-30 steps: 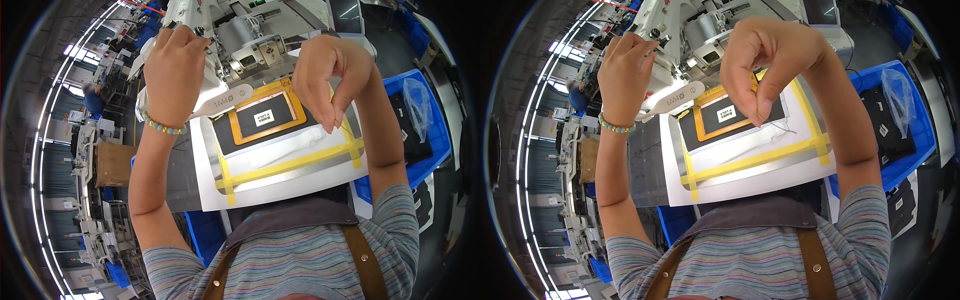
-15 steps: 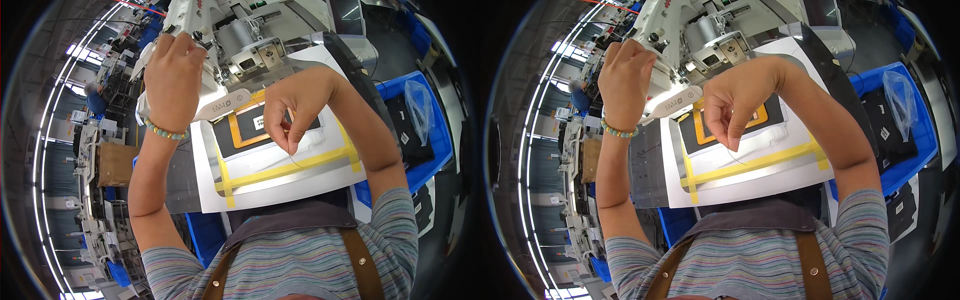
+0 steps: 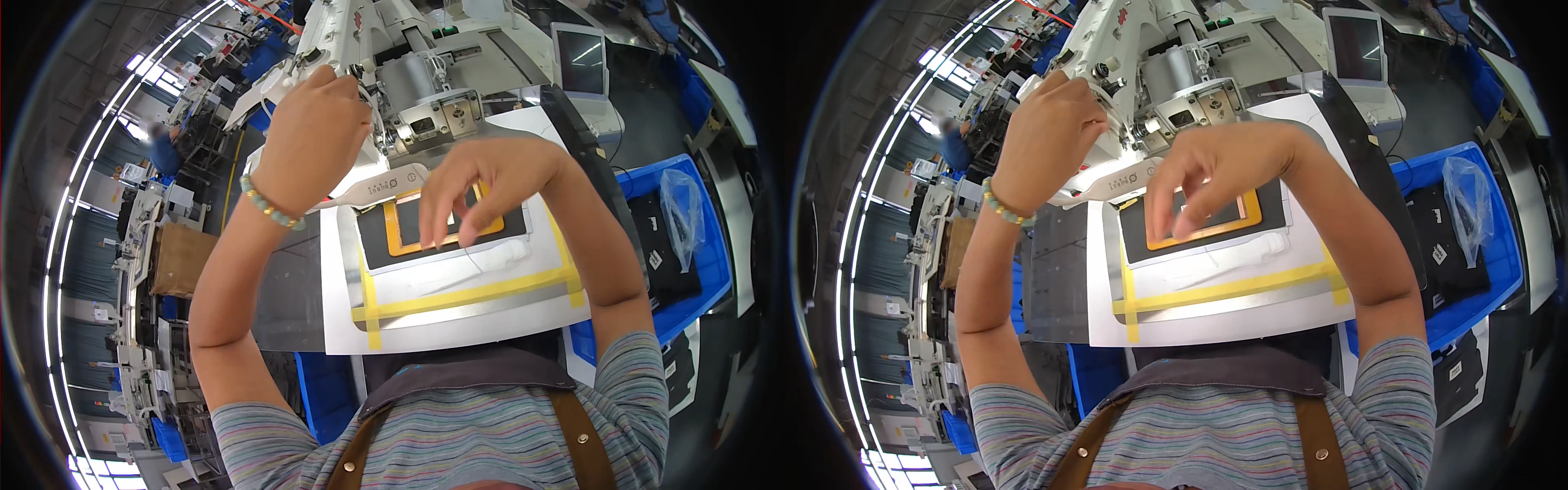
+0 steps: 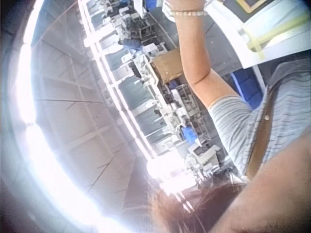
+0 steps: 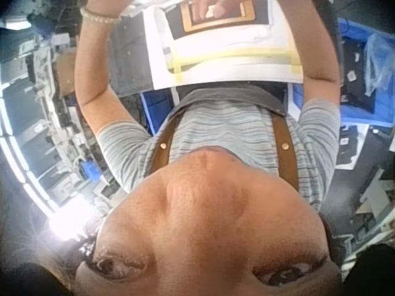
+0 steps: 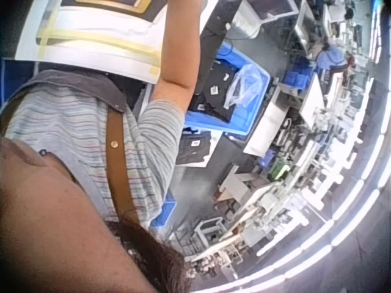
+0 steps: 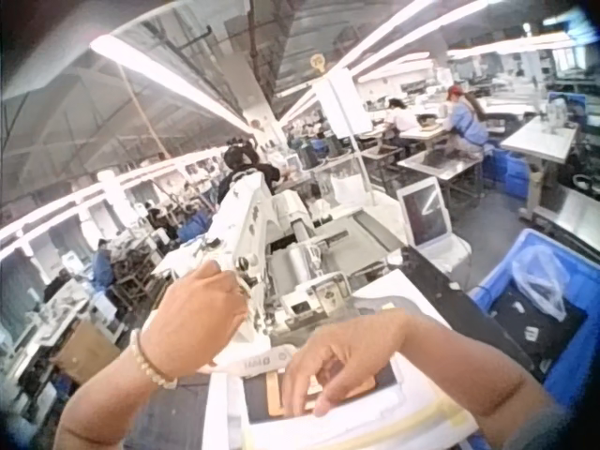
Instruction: Stitching a leather patch with a brand name onto a fabric or leather base using an industrial sewing machine.
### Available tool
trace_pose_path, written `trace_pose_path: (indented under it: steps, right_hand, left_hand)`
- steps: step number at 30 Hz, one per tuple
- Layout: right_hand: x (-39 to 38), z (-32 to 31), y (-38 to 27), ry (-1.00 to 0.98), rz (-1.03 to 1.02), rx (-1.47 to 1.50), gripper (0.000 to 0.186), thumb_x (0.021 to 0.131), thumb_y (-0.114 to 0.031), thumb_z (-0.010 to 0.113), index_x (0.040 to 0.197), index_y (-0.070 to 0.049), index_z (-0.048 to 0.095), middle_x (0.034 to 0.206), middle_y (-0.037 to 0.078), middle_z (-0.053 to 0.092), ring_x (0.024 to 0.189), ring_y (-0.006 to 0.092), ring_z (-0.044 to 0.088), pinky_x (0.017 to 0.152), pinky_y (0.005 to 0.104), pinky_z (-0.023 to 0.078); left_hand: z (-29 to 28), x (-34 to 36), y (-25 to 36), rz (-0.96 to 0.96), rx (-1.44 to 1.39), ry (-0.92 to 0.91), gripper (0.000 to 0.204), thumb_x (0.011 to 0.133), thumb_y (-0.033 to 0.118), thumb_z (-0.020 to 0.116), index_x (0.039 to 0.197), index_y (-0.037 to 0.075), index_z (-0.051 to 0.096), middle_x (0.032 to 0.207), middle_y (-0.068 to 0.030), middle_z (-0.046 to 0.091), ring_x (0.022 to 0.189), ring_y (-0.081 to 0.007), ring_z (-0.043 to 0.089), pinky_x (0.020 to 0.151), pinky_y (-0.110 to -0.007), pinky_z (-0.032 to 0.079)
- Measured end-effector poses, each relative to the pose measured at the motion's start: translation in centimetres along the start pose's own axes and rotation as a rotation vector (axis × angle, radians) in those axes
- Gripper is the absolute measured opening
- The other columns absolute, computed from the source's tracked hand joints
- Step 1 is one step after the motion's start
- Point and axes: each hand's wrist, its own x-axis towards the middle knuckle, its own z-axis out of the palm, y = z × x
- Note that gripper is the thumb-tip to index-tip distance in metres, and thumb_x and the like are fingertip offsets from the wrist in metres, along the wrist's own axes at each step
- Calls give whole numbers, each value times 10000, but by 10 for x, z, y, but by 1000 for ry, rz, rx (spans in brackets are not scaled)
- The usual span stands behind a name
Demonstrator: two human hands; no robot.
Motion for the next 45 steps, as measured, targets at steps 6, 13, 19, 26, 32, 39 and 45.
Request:
trace_pose_path:
  steps: [6, 13, 19, 26, 32, 39, 45]
  right_hand:
    - [8, -10, 1, 870, -47, -563, 106, 907, -134, 745, 975, -55, 759, 933, 28, 702, 842, 139, 656, 691, 269, 515]
    - [55, -3, 30, 961, -360, -1721, 137, 744, -124, 736, 871, -105, 689, 900, 2, 598, 875, 172, 634, 679, 319, 553]
    - [71, -13, 23, 870, -237, -1699, 160, 765, -143, 743, 904, -97, 679, 988, 10, 606, 957, 186, 630, 719, 322, 557]
    - [78, -5, 29, 1191, -102, -1234, 273, 865, -160, 726, 1117, -72, 668, 1008, 36, 625, 1004, 201, 646, 790, 324, 551]
    - [66, -35, 32, 939, -7, -120, 508, 895, -130, 654, 1385, -33, 564, 1113, 37, 674, 1020, 109, 601, 930, 282, 479]
    - [70, -26, 32, 883, -24, -64, 543, 876, -114, 557, 1407, -4, 546, 1071, 29, 685, 965, 91, 572, 898, 252, 442]
    - [70, -29, 39, 891, -67, 44, 517, 883, -82, 527, 1392, 5, 552, 1037, 15, 677, 928, 73, 557, 831, 242, 444]
  left_hand:
    - [-34, -2, -29, -209, -377, 11, 78, 863, 110, 745, 896, 43, 764, 896, -79, 690, 799, -269, 672, 729, -364, 529]
    - [-10, -12, -25, -221, -349, 112, 113, 849, 132, 765, 916, 42, 751, 874, -70, 696, 820, -255, 695, 724, -361, 536]
    - [-8, -22, -31, -235, -318, 96, 152, 894, 156, 752, 985, 34, 757, 882, -62, 690, 802, -198, 679, 704, -327, 526]
    - [-10, -31, -30, -234, -349, 159, 176, 884, 169, 769, 992, 30, 757, 897, -50, 652, 782, -197, 610, 722, -325, 503]
    - [-8, -27, -25, -237, -347, 167, 164, 882, 170, 771, 982, 40, 765, 914, -46, 636, 822, -201, 597, 744, -327, 500]
    - [7, -21, -7, -166, -329, 225, 103, 782, 131, 800, 848, 62, 760, 893, -44, 633, 895, -252, 596, 763, -385, 499]
    - [26, -13, 15, -253, -117, 296, 108, 741, 129, 813, 825, 92, 755, 915, -26, 600, 935, -247, 567, 821, -402, 460]
